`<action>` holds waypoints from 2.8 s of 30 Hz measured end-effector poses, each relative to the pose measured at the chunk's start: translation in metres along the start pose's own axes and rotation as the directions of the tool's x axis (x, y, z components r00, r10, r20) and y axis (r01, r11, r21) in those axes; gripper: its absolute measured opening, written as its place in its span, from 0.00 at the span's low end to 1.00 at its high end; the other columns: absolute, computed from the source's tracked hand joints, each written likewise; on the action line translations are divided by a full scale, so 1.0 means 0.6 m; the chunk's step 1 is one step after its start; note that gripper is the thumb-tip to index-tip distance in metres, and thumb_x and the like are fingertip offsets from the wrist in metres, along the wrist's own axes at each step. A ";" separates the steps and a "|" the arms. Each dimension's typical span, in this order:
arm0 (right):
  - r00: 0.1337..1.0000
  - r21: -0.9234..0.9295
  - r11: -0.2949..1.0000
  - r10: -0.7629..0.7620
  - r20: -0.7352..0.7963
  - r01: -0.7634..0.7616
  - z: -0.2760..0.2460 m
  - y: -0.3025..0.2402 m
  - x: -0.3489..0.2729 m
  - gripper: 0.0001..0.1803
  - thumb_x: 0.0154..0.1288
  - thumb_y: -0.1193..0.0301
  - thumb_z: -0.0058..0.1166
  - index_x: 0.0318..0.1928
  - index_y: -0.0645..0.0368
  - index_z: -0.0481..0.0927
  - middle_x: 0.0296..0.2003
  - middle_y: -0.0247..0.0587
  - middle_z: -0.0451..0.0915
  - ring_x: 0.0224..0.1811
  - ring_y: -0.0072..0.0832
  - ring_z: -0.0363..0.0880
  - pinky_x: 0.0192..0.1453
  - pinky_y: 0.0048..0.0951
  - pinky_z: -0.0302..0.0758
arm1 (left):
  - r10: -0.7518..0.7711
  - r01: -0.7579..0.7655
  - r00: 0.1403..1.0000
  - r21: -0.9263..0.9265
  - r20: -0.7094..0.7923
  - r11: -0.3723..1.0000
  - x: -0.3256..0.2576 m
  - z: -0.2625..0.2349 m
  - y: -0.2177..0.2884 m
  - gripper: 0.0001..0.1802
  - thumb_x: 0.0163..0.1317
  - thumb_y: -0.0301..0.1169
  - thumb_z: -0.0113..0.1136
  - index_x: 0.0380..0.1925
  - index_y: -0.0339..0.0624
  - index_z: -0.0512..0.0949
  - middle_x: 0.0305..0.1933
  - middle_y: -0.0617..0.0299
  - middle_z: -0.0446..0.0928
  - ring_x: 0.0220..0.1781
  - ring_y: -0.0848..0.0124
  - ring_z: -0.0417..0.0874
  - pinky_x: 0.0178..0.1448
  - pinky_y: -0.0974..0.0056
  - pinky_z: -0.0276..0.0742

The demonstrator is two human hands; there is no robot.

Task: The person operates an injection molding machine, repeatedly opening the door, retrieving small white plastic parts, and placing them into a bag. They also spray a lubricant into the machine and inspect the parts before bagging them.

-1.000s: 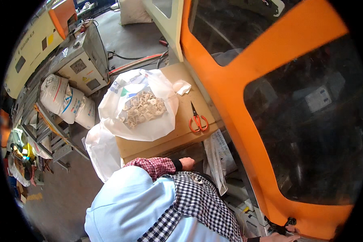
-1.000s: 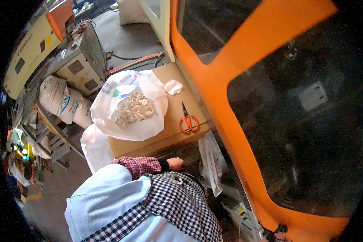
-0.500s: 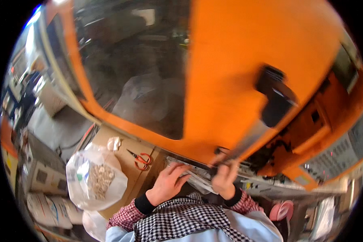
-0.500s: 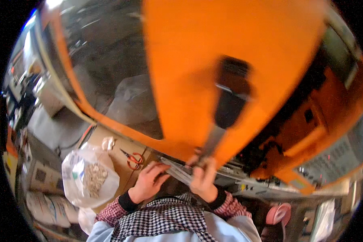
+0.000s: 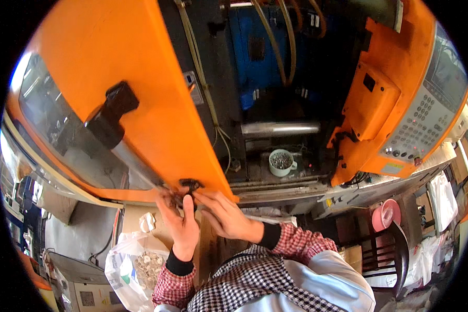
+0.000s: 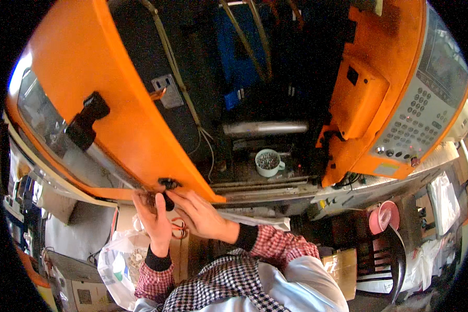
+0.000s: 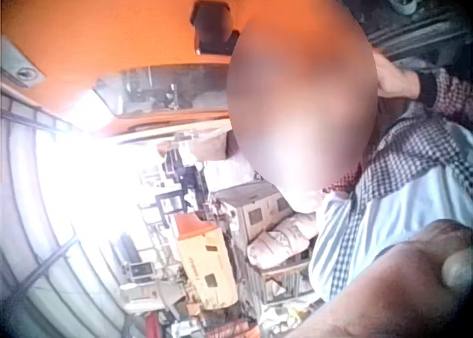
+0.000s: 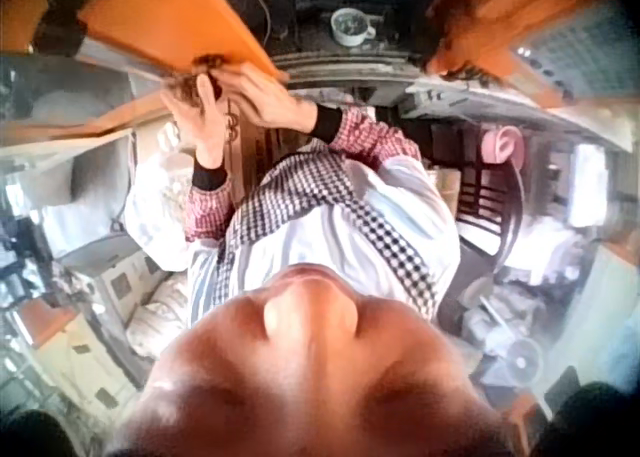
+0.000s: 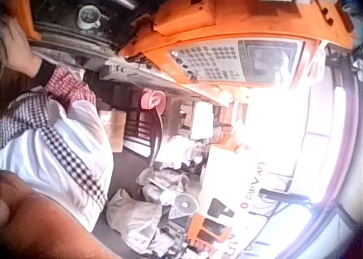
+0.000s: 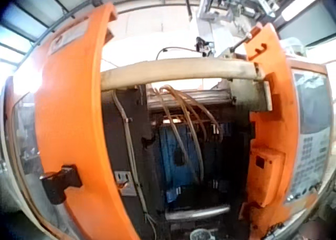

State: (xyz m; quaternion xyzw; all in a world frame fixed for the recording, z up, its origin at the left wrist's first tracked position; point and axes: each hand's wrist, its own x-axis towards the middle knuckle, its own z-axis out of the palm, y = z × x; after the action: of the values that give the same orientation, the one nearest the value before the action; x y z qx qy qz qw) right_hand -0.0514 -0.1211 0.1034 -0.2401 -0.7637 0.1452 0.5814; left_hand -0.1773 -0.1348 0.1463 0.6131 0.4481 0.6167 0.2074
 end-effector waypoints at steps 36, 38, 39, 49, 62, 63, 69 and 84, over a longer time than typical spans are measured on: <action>0.635 -0.800 0.532 0.726 0.265 -0.276 -0.278 0.427 -0.156 0.11 0.48 0.76 0.56 0.36 0.60 0.80 0.33 0.50 0.78 0.38 0.46 0.77 0.41 0.42 0.75 | 0.226 -0.332 0.936 0.460 0.271 0.824 -0.023 0.144 -0.104 0.24 0.53 0.24 0.60 0.51 0.32 0.66 0.54 0.47 0.63 0.57 0.51 0.66 0.59 0.53 0.62; 0.665 -0.775 0.566 0.696 0.269 -0.279 -0.281 0.437 -0.165 0.10 0.49 0.76 0.55 0.36 0.61 0.80 0.34 0.51 0.77 0.38 0.47 0.77 0.41 0.42 0.75 | 0.163 -0.296 0.933 0.429 0.320 0.854 -0.018 0.174 -0.108 0.21 0.55 0.25 0.59 0.49 0.33 0.69 0.51 0.49 0.66 0.54 0.53 0.67 0.56 0.55 0.64; 0.686 -0.766 0.576 0.681 0.257 -0.285 -0.283 0.442 -0.172 0.10 0.49 0.76 0.55 0.36 0.62 0.79 0.34 0.52 0.77 0.38 0.47 0.77 0.41 0.42 0.74 | 0.156 -0.302 0.925 0.423 0.346 0.854 -0.014 0.191 -0.115 0.19 0.56 0.26 0.59 0.48 0.34 0.70 0.49 0.50 0.68 0.52 0.54 0.68 0.55 0.55 0.65; 0.852 -0.452 0.799 0.503 0.144 -0.396 -0.301 0.346 -0.099 0.08 0.50 0.79 0.56 0.33 0.67 0.76 0.31 0.51 0.75 0.35 0.48 0.75 0.38 0.40 0.73 | -0.609 0.961 0.271 -0.249 0.745 0.123 0.010 0.390 -0.267 0.19 0.68 0.41 0.45 0.41 0.33 0.70 0.37 0.56 0.75 0.36 0.66 0.78 0.40 0.62 0.77; 0.961 -0.276 0.937 0.253 0.116 -0.213 -0.231 0.319 0.086 0.11 0.56 0.78 0.52 0.41 0.65 0.77 0.39 0.50 0.77 0.39 0.41 0.77 0.43 0.34 0.74 | -0.589 0.810 0.523 -0.575 0.616 0.119 0.047 0.303 -0.267 0.12 0.68 0.28 0.44 0.42 0.30 0.72 0.46 0.54 0.73 0.48 0.66 0.74 0.58 0.63 0.70; 0.944 -0.193 0.927 0.331 0.017 -0.322 -0.215 0.361 0.121 0.09 0.58 0.77 0.52 0.40 0.66 0.77 0.34 0.46 0.79 0.34 0.31 0.78 0.38 0.28 0.74 | -0.544 0.796 0.569 -0.579 0.616 0.176 0.038 0.275 -0.278 0.12 0.67 0.26 0.45 0.43 0.28 0.73 0.48 0.53 0.73 0.50 0.66 0.74 0.60 0.64 0.69; 0.704 0.492 0.817 0.538 -0.463 -0.301 -0.191 0.635 0.411 0.21 0.64 0.67 0.53 0.51 0.72 0.71 0.37 0.39 0.76 0.35 0.22 0.75 0.39 0.26 0.71 | -0.213 -0.124 0.727 0.429 0.653 0.895 0.023 0.165 -0.167 0.13 0.57 0.27 0.54 0.44 0.40 0.75 0.39 0.51 0.74 0.43 0.55 0.75 0.49 0.60 0.73; 0.390 0.843 0.528 0.759 -0.522 0.099 -0.183 0.684 0.509 0.13 0.69 0.67 0.45 0.41 0.68 0.73 0.32 0.39 0.75 0.31 0.25 0.73 0.34 0.24 0.74 | -0.871 0.875 0.436 -0.334 0.226 0.351 -0.123 0.049 -0.118 0.13 0.67 0.37 0.47 0.40 0.38 0.75 0.22 0.68 0.68 0.22 0.80 0.66 0.25 0.75 0.62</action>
State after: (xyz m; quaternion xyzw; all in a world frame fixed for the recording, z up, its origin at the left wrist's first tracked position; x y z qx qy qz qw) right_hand 0.0713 0.3817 0.1787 -0.1721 -0.1374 0.4438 0.8686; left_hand -0.1581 -0.1494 0.0425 0.2259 0.5657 0.4864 0.6264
